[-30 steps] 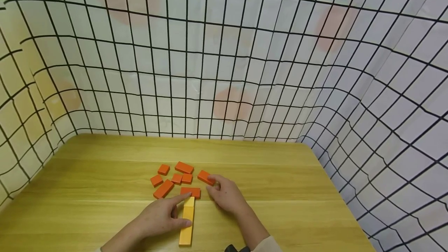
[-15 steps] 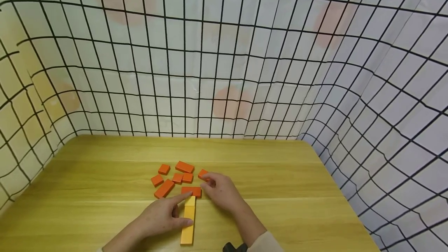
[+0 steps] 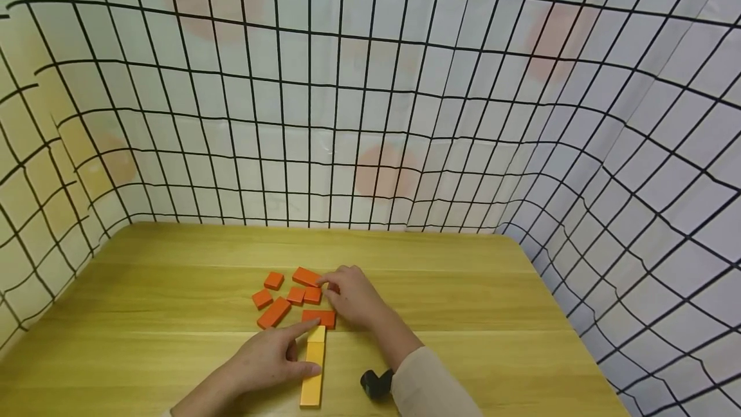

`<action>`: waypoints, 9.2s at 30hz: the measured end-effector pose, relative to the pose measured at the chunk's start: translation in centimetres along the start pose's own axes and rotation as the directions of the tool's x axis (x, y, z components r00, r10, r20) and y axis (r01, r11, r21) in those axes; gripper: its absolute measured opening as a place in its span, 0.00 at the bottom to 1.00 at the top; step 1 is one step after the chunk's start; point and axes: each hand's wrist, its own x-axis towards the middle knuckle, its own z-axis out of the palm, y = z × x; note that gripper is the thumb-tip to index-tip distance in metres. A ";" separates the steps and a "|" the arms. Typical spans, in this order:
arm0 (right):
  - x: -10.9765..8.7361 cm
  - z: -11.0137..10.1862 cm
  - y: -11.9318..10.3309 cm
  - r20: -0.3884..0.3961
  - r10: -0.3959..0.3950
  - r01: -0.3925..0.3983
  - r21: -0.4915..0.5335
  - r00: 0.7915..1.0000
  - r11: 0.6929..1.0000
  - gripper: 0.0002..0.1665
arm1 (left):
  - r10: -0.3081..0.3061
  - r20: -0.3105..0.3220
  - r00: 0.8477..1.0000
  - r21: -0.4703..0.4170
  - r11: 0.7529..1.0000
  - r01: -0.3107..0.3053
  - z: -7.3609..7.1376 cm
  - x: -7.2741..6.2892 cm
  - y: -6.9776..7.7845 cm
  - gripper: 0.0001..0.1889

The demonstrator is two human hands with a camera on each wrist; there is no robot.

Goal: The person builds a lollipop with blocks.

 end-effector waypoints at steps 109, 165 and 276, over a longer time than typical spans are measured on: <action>2.8 2.0 -2.7 0.055 0.115 -0.111 -0.066 0.992 0.992 0.18 | 0.021 -0.006 1.000 0.010 1.000 -0.021 -0.1 0.1 -0.2 0.44; 3.6 1.6 -4.0 0.175 0.094 -0.078 -0.097 0.980 0.992 0.20 | 0.020 -0.004 1.000 0.029 0.999 -0.020 -0.1 0.0 -0.3 0.43; -0.9 -0.4 1.7 0.037 0.114 -0.118 0.137 0.993 0.984 0.14 | -0.005 -0.015 1.000 0.013 1.000 0.005 0.1 0.0 -0.3 0.44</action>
